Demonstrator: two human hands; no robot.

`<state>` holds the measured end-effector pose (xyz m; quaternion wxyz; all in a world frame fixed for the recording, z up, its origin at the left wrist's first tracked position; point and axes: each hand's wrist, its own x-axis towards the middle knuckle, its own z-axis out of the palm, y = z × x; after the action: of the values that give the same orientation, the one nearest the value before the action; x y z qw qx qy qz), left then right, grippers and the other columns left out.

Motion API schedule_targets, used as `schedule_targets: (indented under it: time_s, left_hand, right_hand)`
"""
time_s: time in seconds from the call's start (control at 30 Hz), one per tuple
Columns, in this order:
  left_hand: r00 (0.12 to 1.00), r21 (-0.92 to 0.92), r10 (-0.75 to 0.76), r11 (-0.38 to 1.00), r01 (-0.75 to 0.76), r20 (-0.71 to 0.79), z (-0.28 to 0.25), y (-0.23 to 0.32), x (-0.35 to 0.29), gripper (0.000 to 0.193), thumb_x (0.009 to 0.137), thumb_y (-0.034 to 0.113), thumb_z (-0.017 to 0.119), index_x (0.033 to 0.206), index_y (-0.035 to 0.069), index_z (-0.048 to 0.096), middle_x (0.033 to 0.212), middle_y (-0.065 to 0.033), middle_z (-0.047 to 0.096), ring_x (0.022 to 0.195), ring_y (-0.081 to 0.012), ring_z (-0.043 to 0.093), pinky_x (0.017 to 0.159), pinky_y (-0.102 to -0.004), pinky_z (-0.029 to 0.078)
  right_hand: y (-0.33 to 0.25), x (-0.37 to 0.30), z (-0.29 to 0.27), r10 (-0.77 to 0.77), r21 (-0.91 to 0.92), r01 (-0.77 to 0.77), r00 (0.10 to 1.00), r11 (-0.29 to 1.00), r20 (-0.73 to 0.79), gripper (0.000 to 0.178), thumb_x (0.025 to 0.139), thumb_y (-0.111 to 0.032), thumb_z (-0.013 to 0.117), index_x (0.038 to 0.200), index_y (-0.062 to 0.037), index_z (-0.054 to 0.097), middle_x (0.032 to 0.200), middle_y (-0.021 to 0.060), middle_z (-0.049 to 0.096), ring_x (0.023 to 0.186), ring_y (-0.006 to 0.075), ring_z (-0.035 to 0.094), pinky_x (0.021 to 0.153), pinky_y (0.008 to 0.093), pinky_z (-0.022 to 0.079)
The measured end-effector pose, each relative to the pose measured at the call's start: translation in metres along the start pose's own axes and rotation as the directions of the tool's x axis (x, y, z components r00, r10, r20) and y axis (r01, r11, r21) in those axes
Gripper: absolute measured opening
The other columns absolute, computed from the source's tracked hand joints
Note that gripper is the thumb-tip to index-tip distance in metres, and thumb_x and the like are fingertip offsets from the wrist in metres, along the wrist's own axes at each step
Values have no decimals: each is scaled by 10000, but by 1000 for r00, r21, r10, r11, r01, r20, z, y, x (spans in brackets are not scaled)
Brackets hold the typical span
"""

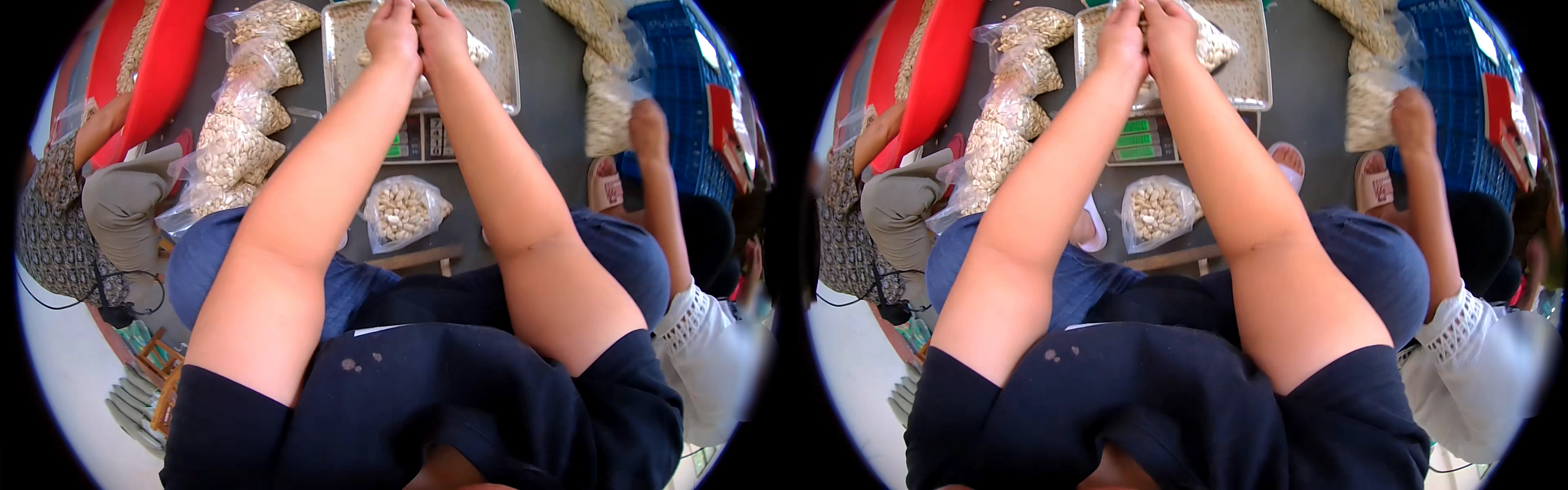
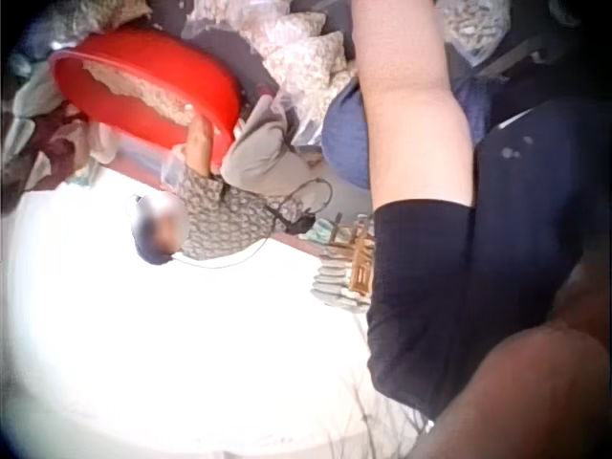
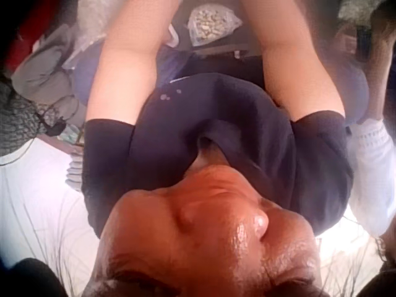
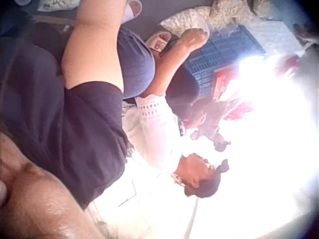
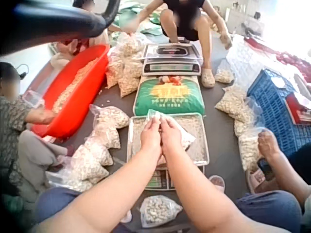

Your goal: The person weighs seeds into small plastic bags using an electronic scale, adding or removing seeds by hand to reach a target weight and then moving the bags aside.

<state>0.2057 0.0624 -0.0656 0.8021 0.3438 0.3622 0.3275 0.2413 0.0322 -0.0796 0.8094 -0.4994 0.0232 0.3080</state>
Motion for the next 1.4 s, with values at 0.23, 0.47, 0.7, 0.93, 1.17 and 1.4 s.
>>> schedule_targets:
  time_s: [0.23, 0.47, 0.7, 0.93, 1.17, 1.4]
  left_hand:
    - [986, 16, -148, 989, 148, 71, -18, 10, -23, 184, 845, 203, 488, 946, 57, 536, 719, -34, 540, 582, -130, 512, 498, -242, 432]
    - [997, -143, -55, 988, 62, 54, -10, 9, -44, 216, 790, 147, 549, 945, -2, 523, 842, -85, 573, 707, -181, 565, 614, -300, 484]
    - [988, -183, -47, 980, 73, 145, -15, 15, -40, 219, 791, 185, 546, 938, 29, 500, 880, -83, 556, 775, -203, 553, 654, -321, 479]
    - [995, -92, -9, 996, 18, 94, -21, 13, -47, 242, 795, 241, 574, 914, 43, 502, 855, -73, 564, 756, -181, 551, 644, -305, 479]
    - [997, -42, -71, 997, 70, -34, -65, 6, -118, 220, 800, 233, 567, 904, 47, 509, 874, -67, 559, 764, -160, 542, 672, -294, 467]
    - [894, -79, -325, 945, 316, -309, -176, -76, -185, 151, 842, 193, 459, 912, 61, 482, 845, -80, 547, 745, -211, 543, 675, -341, 456]
  right_hand:
    - [6, -29, -6, 10, 46, -11, 1000, 999, 15, 185, 814, -154, 526, 937, -19, 557, 731, 50, 558, 551, 102, 486, 461, 209, 382]
    - [5, -40, -13, -109, 75, 118, 987, 990, -115, 204, 805, -211, 515, 856, -18, 558, 688, 50, 542, 524, 95, 478, 442, 209, 374]
    - [-5, -49, -4, 32, 136, -28, 999, 990, -31, 201, 793, -238, 556, 801, -39, 583, 622, 17, 541, 499, 71, 474, 430, 188, 356]
    - [1, -67, 2, -129, 124, 132, 991, 984, -27, 230, 764, -170, 599, 922, -3, 582, 789, 63, 585, 691, 130, 540, 600, 230, 436]
    - [15, -148, -13, -33, -8, 32, 997, 999, -63, 244, 764, -142, 602, 946, 21, 586, 863, 63, 600, 780, 111, 537, 694, 228, 431]
    - [113, -219, -72, 318, -220, -364, 923, 905, -218, 140, 771, -103, 523, 867, -14, 572, 805, 83, 584, 725, 159, 531, 630, 285, 440]
